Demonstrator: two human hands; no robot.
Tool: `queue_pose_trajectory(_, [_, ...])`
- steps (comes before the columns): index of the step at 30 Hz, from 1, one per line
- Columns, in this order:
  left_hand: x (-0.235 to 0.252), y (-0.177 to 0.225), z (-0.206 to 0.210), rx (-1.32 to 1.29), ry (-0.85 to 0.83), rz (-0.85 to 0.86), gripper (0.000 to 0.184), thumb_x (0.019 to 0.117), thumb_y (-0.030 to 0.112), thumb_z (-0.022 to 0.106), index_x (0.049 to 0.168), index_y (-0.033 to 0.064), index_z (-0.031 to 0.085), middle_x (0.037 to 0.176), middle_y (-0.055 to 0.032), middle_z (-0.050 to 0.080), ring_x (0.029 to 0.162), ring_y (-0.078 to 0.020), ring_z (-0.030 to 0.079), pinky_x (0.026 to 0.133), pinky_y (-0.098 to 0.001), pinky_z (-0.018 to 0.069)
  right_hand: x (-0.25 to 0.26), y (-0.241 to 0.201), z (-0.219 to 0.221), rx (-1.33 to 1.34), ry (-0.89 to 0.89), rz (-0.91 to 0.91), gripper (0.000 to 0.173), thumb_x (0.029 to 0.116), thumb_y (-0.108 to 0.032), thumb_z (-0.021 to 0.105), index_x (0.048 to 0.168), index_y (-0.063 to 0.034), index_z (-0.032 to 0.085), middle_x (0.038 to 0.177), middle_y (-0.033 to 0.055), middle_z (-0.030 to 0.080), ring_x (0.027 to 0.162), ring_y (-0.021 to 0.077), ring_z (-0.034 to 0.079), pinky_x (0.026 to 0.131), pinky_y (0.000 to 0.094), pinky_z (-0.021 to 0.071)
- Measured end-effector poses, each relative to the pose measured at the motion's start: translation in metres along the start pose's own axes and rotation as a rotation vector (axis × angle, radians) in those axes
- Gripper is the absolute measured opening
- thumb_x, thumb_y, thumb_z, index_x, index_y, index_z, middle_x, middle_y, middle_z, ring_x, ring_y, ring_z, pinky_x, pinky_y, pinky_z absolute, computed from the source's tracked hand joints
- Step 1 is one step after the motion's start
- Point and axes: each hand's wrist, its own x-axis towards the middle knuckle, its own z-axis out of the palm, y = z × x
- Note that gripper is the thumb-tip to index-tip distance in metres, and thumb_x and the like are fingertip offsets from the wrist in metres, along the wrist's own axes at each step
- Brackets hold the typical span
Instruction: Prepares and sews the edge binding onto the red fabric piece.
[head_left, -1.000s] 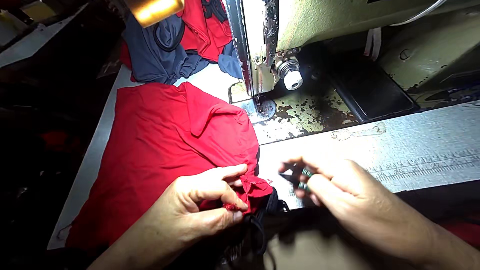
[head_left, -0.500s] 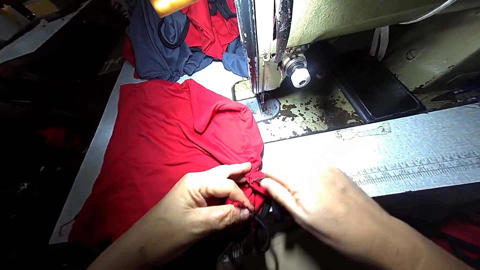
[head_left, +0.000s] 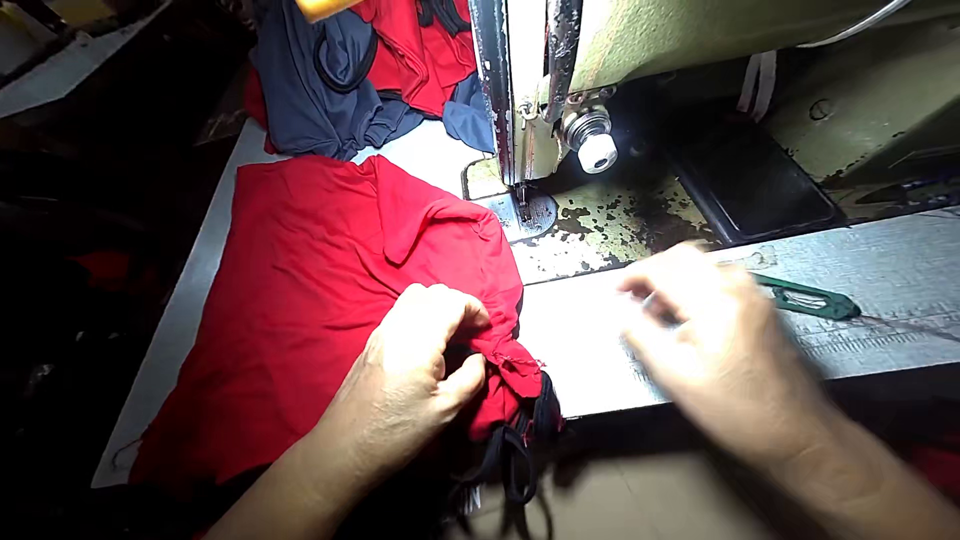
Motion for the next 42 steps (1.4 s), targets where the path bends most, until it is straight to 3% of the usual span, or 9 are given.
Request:
queue_pose_trajectory(2, [0.0,-0.002,0.0,-0.015,0.009,0.042,0.01,0.088,0.027,0.063,0.094,0.0247,0.07,0.091,0.0143,0.061,0.092,0.0018,0.058,0.077,-0.0175,0.0493,-0.009,-0.027,0.018,0.149,-0.084,-0.012,0.021,0.0909,-0.04,0.063,0.085,-0.0213,0.07,0.067,-0.0104,0.057,0.06,0.0041,0.056,0.053,0.0276,0.0467])
queue_pose_trajectory(9, [-0.004,0.018,-0.017,-0.551,-0.003,-0.095,0.009,0.0925,0.014,0.062,0.094,0.0206,0.069,0.073,0.009,0.063,0.055,0.0008,0.054,0.048,-0.0128,0.044,-0.006,-0.043,0.015,0.691,-0.265,0.148,0.008,0.0917,-0.019,0.064,0.085,-0.0206,0.069,0.061,-0.0121,0.053,0.052,-0.0037,0.048,0.046,0.0139,0.0387])
queue_pose_trajectory(13, [-0.005,0.017,-0.016,-0.337,-0.054,0.139,0.016,0.0954,0.019,0.062,0.111,0.016,0.063,0.095,0.0095,0.065,0.082,0.0039,0.063,0.071,-0.0129,0.0559,-0.006,-0.041,0.001,1.067,-0.289,0.284,0.009,0.0903,-0.006,0.067,0.086,-0.0123,0.071,0.062,-0.0039,0.059,0.049,0.0,0.051,0.046,0.0133,0.0426])
queue_pose_trajectory(16, [-0.002,0.015,-0.019,-0.049,0.014,0.254,0.018,0.0939,0.021,0.062,0.109,0.0138,0.069,0.096,0.0064,0.064,0.088,0.0028,0.06,0.076,-0.0127,0.0517,-0.008,-0.044,0.006,1.207,-0.276,0.393,0.012,0.0889,0.002,0.063,0.086,-0.0089,0.068,0.06,-0.0017,0.061,0.047,0.0005,0.055,0.047,0.0139,0.048])
queue_pose_trajectory(23, [0.001,0.017,-0.063,-1.147,-0.058,-0.331,0.02,0.0992,0.011,0.055,0.087,0.0176,0.069,0.067,0.0036,0.063,0.044,0.0037,0.051,0.039,-0.0118,0.0442,-0.005,-0.039,0.012,1.18,-0.226,0.32,0.013,0.0837,0.002,0.062,0.085,-0.0109,0.063,0.066,-0.0006,0.061,0.054,0.0018,0.056,0.05,0.0141,0.047])
queue_pose_trajectory(26, [0.003,0.013,-0.048,-0.979,-0.054,-0.428,0.019,0.0944,0.009,0.055,0.08,0.0191,0.063,0.059,0.0046,0.056,0.045,0.003,0.049,0.04,-0.0119,0.0417,-0.001,-0.038,0.012,1.095,-0.318,0.268,0.015,0.086,-0.001,0.061,0.093,-0.0123,0.068,0.07,-0.0026,0.062,0.054,0.0011,0.052,0.049,0.014,0.0427])
queue_pose_trajectory(30, [0.0,0.009,-0.031,-0.719,-0.108,-0.335,0.009,0.0871,0.016,0.069,0.095,0.0195,0.072,0.073,0.0026,0.067,0.06,-0.0028,0.061,0.053,-0.0151,0.0493,-0.002,-0.039,0.013,0.966,-0.395,0.286,0.017,0.0881,-0.006,0.061,0.094,-0.0164,0.073,0.069,-0.0068,0.061,0.054,-0.0005,0.05,0.048,0.0146,0.0405])
queue_pose_trajectory(37, [0.004,0.022,-0.036,-0.863,-0.033,-0.387,0.012,0.093,0.007,0.065,0.088,0.0164,0.07,0.061,0.0023,0.06,0.039,0.0028,0.043,0.036,-0.0107,0.0359,0.002,-0.046,0.012,1.181,-0.356,0.458,0.019,0.0937,0.004,0.054,0.084,-0.005,0.067,0.059,0.0022,0.062,0.046,0.0022,0.054,0.045,0.0149,0.0457])
queue_pose_trajectory(42, [0.003,0.024,-0.036,-0.873,-0.01,-0.381,0.015,0.0918,0.004,0.065,0.099,0.0156,0.07,0.067,-0.0001,0.067,0.042,0.0013,0.049,0.037,-0.0114,0.0383,0.002,-0.054,0.019,0.906,-0.273,0.306,0.01,0.0875,-0.013,0.063,0.092,-0.0183,0.07,0.063,-0.008,0.056,0.048,-0.0013,0.048,0.045,0.0146,0.0398])
